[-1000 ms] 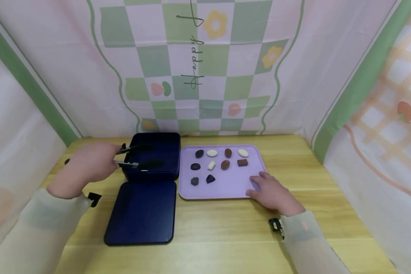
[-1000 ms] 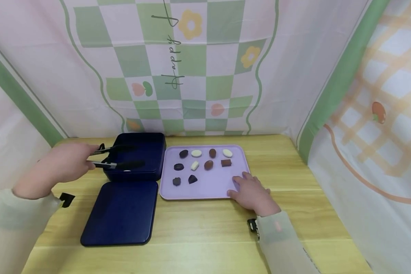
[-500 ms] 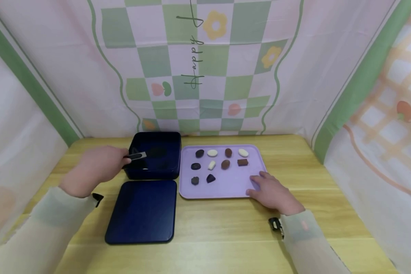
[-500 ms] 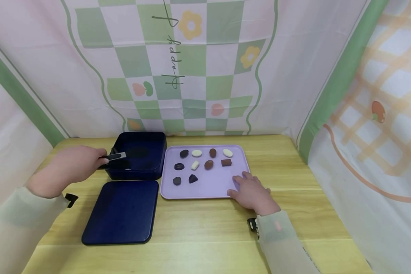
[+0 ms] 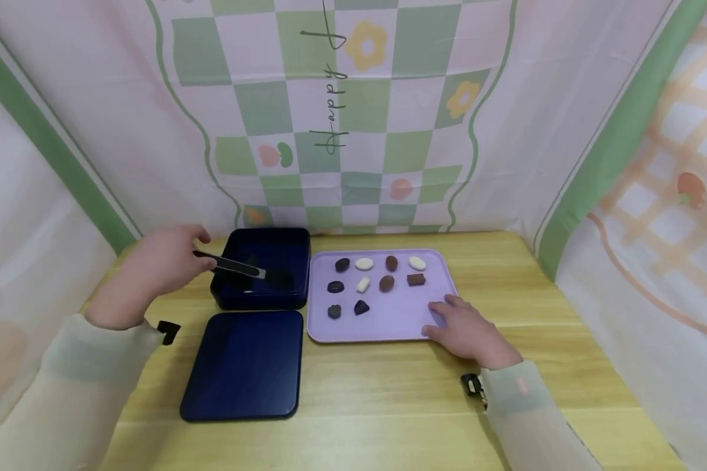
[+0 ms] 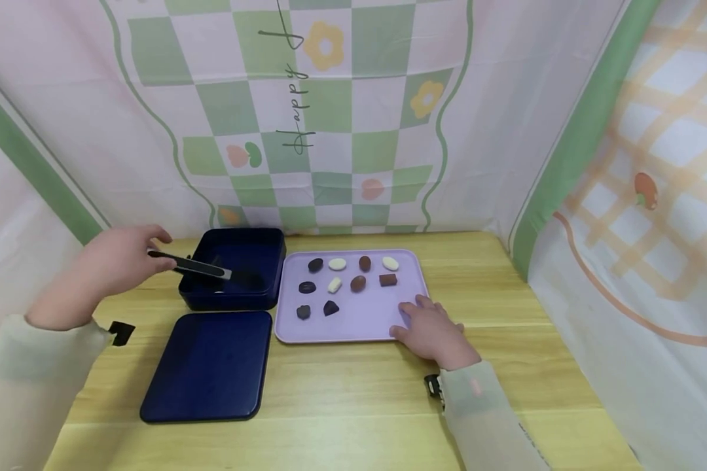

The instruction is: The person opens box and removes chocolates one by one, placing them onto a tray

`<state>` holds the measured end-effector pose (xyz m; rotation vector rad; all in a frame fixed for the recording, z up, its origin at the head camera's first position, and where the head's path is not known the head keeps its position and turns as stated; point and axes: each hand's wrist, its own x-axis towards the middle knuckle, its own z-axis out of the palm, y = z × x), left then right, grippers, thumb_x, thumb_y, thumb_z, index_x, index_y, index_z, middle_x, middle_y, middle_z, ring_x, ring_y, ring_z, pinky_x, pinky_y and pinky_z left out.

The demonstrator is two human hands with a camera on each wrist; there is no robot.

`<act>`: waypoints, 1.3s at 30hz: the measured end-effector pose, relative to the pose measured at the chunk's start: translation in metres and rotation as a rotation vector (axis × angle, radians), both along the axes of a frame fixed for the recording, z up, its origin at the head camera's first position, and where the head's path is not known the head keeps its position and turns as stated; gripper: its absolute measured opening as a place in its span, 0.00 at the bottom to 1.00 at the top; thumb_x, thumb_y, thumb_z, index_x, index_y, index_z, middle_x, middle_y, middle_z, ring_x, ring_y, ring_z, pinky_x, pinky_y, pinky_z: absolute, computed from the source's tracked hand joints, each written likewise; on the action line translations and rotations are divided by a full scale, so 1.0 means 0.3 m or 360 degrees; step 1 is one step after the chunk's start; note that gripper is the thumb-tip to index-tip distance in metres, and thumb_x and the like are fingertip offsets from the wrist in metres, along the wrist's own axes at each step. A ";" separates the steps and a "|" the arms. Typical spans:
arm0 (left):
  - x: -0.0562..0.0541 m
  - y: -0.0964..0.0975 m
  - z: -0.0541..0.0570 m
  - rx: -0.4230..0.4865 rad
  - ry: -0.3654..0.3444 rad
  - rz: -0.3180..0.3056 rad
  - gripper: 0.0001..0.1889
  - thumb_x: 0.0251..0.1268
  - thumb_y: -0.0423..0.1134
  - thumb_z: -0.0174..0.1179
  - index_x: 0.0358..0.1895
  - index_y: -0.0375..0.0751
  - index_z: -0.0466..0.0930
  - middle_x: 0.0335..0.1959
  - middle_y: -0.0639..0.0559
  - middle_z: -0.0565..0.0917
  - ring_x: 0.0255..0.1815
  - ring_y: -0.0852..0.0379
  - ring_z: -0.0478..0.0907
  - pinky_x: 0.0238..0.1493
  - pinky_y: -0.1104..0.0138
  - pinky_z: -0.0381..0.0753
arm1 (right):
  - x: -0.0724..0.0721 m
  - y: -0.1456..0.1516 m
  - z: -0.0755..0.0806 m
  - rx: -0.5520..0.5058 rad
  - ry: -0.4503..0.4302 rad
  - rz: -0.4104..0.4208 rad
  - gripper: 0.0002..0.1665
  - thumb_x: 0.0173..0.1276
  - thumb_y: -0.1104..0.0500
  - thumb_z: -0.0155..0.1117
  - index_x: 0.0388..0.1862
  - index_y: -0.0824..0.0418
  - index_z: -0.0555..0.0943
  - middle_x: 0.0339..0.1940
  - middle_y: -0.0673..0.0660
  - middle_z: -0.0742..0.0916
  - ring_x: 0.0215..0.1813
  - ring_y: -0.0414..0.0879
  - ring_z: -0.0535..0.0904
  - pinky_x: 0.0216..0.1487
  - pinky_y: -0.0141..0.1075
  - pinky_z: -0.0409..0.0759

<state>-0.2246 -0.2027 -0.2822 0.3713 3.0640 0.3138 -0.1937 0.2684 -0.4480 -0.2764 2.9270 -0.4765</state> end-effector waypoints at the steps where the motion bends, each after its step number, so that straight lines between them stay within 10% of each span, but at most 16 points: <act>1: -0.001 0.001 0.002 0.0086 -0.0003 0.0056 0.26 0.69 0.44 0.63 0.61 0.28 0.73 0.47 0.32 0.83 0.45 0.36 0.80 0.44 0.44 0.75 | 0.000 -0.001 0.000 0.0001 -0.0004 -0.0003 0.38 0.72 0.44 0.60 0.71 0.68 0.71 0.73 0.76 0.63 0.73 0.73 0.56 0.63 0.69 0.60; 12: -0.051 0.104 -0.198 0.1037 0.0356 0.0429 0.35 0.72 0.62 0.52 0.64 0.32 0.71 0.56 0.34 0.80 0.57 0.37 0.76 0.55 0.46 0.74 | 0.000 -0.010 0.000 0.0023 -0.0017 -0.0010 0.38 0.72 0.43 0.60 0.71 0.68 0.71 0.74 0.75 0.63 0.73 0.73 0.56 0.59 0.72 0.61; 21: -0.103 0.221 -0.283 0.0830 0.0499 0.0471 0.33 0.70 0.57 0.57 0.62 0.29 0.67 0.50 0.33 0.76 0.42 0.37 0.77 0.44 0.45 0.77 | -0.002 -0.009 -0.003 0.0022 -0.0017 -0.0016 0.39 0.72 0.43 0.60 0.71 0.68 0.71 0.74 0.76 0.63 0.73 0.73 0.57 0.61 0.71 0.61; 39: -0.095 0.230 -0.253 0.0465 0.0730 0.0500 0.40 0.66 0.67 0.55 0.60 0.30 0.68 0.42 0.33 0.73 0.30 0.36 0.75 0.33 0.45 0.76 | 0.004 -0.003 0.007 0.0009 -0.0019 -0.0009 0.39 0.72 0.43 0.60 0.72 0.68 0.70 0.73 0.77 0.62 0.72 0.74 0.56 0.61 0.72 0.60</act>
